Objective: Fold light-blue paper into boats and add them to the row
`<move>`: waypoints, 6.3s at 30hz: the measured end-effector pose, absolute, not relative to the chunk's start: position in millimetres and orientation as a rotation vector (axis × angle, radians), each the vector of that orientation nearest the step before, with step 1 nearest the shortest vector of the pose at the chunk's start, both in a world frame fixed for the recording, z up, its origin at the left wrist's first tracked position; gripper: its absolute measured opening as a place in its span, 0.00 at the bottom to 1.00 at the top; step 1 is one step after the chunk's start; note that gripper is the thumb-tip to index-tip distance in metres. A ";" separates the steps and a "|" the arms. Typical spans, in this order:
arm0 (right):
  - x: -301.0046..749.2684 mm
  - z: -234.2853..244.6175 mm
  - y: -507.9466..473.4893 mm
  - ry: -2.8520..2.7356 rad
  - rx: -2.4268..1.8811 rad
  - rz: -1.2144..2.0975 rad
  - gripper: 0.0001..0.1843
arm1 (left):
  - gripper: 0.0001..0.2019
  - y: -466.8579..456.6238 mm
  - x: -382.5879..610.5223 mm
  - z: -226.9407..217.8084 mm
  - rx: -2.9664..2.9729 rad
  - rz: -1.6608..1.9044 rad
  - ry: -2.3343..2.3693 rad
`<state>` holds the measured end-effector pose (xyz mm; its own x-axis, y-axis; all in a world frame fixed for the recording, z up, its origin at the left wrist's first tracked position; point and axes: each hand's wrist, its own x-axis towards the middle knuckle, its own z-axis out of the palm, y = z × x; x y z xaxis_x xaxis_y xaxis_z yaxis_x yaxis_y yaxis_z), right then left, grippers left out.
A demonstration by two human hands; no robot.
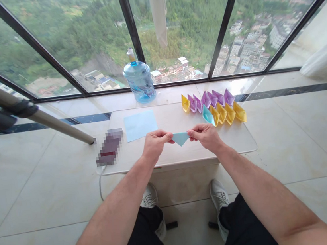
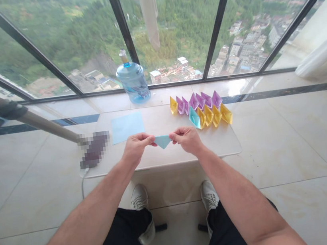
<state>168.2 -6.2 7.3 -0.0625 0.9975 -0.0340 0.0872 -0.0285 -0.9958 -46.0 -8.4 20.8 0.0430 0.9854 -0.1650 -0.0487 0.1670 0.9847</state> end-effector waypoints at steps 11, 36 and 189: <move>145.5 0.1 -11.8 -0.938 -1.205 1.659 0.20 | 0.20 -8.6 -36.1 20.8 0.865 1.034 0.841; 146.2 7.1 -12.3 -1.273 -1.086 1.488 0.23 | 0.22 -8.4 -34.3 15.5 1.057 0.986 0.961; 136.1 8.7 -13.9 -1.541 -1.127 0.826 0.14 | 0.15 -19.6 -18.8 16.3 1.315 1.191 1.265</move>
